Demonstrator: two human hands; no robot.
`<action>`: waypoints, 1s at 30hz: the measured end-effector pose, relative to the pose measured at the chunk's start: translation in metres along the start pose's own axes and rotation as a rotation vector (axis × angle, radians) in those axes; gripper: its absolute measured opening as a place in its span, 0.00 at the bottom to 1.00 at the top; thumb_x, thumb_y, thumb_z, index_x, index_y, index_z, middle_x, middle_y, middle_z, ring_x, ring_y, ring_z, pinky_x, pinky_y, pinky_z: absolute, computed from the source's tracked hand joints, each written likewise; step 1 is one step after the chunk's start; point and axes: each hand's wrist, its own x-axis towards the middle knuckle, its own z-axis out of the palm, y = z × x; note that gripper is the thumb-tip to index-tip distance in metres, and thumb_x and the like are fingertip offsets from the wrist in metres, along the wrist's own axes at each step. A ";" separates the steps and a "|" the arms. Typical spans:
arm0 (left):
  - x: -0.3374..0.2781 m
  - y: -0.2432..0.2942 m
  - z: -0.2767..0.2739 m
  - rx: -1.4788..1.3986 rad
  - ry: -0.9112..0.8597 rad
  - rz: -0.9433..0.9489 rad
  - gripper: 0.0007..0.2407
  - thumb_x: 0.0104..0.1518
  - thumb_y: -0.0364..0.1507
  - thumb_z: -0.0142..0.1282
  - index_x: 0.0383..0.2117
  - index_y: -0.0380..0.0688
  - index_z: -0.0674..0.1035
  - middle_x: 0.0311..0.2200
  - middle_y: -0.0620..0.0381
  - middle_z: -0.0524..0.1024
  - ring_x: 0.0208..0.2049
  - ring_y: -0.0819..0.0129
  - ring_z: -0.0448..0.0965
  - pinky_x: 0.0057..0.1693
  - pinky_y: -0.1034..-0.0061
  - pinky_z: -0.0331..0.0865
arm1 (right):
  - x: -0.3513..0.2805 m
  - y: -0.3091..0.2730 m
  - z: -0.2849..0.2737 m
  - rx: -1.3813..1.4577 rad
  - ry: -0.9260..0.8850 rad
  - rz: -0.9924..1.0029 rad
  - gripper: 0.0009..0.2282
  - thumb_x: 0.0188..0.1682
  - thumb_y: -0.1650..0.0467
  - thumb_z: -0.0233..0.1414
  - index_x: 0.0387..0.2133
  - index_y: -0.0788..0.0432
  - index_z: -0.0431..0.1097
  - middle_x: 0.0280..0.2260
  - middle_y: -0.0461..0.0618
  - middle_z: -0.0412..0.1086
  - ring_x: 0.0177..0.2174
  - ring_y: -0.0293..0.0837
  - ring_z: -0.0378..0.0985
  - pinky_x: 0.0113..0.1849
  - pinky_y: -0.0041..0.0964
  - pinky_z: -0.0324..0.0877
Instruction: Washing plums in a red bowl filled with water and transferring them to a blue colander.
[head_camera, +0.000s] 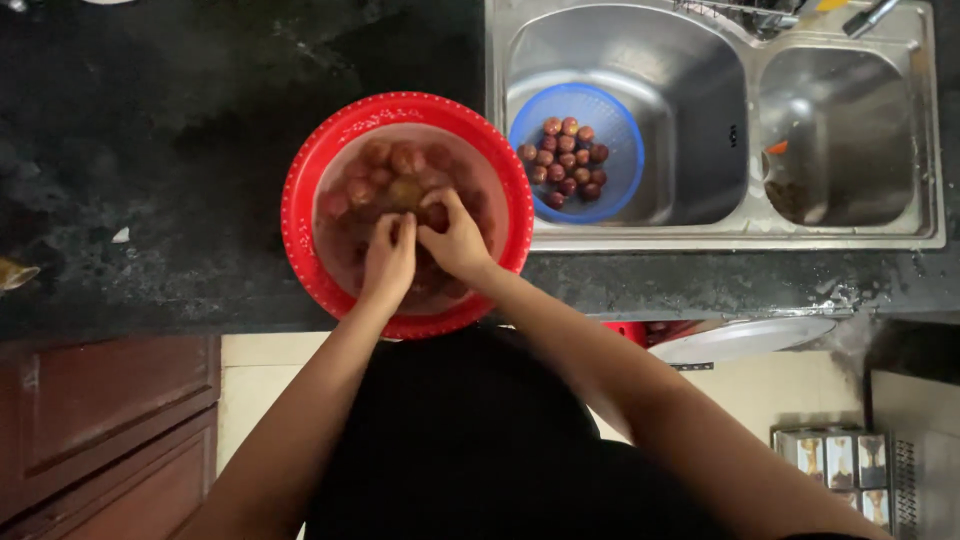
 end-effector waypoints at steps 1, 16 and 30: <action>0.001 -0.006 0.001 0.002 -0.005 0.002 0.16 0.69 0.40 0.45 0.48 0.39 0.74 0.43 0.37 0.77 0.48 0.41 0.76 0.53 0.58 0.68 | 0.001 0.017 0.005 0.001 0.005 0.002 0.20 0.46 0.71 0.61 0.50 0.63 0.65 0.37 0.62 0.76 0.38 0.53 0.80 0.41 0.46 0.74; 0.014 -0.010 0.007 0.016 0.040 0.298 0.09 0.60 0.32 0.59 0.36 0.38 0.81 0.31 0.46 0.83 0.33 0.58 0.86 0.42 0.66 0.76 | 0.018 0.023 0.003 0.225 0.125 0.223 0.17 0.56 0.60 0.55 0.38 0.65 0.78 0.29 0.53 0.77 0.30 0.43 0.76 0.36 0.40 0.73; 0.016 -0.027 0.003 -0.089 0.024 0.388 0.12 0.58 0.27 0.57 0.45 0.34 0.74 0.38 0.39 0.79 0.40 0.50 0.81 0.49 0.61 0.73 | 0.006 0.009 0.002 0.177 0.114 -0.222 0.13 0.43 0.74 0.57 0.42 0.64 0.73 0.39 0.56 0.77 0.42 0.47 0.79 0.47 0.39 0.73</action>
